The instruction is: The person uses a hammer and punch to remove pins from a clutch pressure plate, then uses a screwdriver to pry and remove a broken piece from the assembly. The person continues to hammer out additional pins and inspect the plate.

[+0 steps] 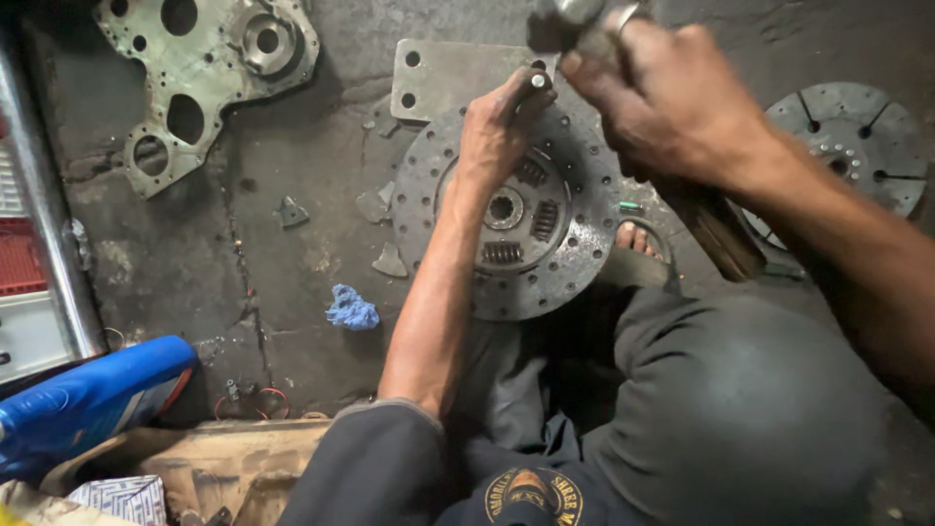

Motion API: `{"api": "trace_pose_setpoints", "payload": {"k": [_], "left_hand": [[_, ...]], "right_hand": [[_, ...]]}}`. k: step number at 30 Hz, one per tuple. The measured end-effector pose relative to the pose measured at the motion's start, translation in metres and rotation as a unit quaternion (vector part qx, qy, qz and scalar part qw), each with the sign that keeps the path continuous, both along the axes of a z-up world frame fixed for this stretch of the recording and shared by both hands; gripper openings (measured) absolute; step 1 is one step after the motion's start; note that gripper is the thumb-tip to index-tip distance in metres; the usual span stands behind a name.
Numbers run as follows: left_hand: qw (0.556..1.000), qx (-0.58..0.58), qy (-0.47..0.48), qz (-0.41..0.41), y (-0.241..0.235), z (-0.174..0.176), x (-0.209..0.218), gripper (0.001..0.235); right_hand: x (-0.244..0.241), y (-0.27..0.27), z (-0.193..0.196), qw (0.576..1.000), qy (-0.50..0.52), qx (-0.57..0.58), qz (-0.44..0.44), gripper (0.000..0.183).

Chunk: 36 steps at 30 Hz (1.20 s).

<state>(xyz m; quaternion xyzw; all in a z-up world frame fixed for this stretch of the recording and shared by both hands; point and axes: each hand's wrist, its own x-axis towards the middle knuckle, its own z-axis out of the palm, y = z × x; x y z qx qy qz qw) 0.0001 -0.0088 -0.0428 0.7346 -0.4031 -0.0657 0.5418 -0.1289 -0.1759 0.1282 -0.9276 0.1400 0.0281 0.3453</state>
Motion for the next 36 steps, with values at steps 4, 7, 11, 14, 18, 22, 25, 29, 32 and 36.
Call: {"api": "trace_pose_setpoints", "payload": {"k": [4, 7, 11, 14, 18, 22, 25, 29, 32, 36], "left_hand": [[0.999, -0.031, 0.001, -0.014, -0.004, 0.003, 0.0, 0.013], [0.999, -0.026, -0.028, 0.002, -0.001, 0.001, 0.002, 0.021], [0.999, -0.02, -0.034, 0.016, -0.005, -0.003, 0.007, 0.033], [1.0, -0.019, 0.001, -0.004, -0.005, -0.015, 0.003, 0.018], [0.998, -0.009, -0.062, 0.012, -0.001, -0.019, 0.009, 0.028], [0.998, -0.032, -0.057, 0.001, -0.009, -0.009, 0.007, 0.039], [0.998, -0.043, -0.043, -0.004, -0.002, -0.01, 0.007, 0.033], [0.999, 0.005, -0.04, 0.002, -0.004, -0.018, 0.008, 0.021], [1.0, -0.003, -0.024, 0.006, -0.001, -0.012, 0.007, 0.02], [0.998, -0.055, -0.033, 0.003, -0.007, 0.005, 0.014, 0.03]], "right_hand": [[0.005, 0.004, -0.003, 0.996, -0.048, 0.065, -0.036, 0.048], [0.019, 0.014, -0.019, 0.997, -0.057, -0.021, 0.054, 0.044], [0.018, 0.003, -0.027, 1.0, 0.018, -0.001, 0.014, 0.041], [-0.004, -0.007, -0.037, 1.0, 0.011, 0.022, -0.009, 0.04], [0.005, 0.007, -0.045, 0.989, -0.134, -0.031, 0.054, 0.036], [0.023, 0.014, -0.017, 0.998, -0.023, -0.048, 0.043, 0.037], [0.016, 0.011, 0.012, 0.991, 0.121, 0.012, -0.048, 0.028], [-0.004, 0.005, 0.017, 0.98, -0.176, 0.093, 0.02, 0.039], [0.01, 0.02, -0.009, 0.988, -0.146, -0.024, 0.038, 0.04], [0.036, 0.019, -0.018, 0.998, 0.06, 0.001, 0.028, 0.047]]}}
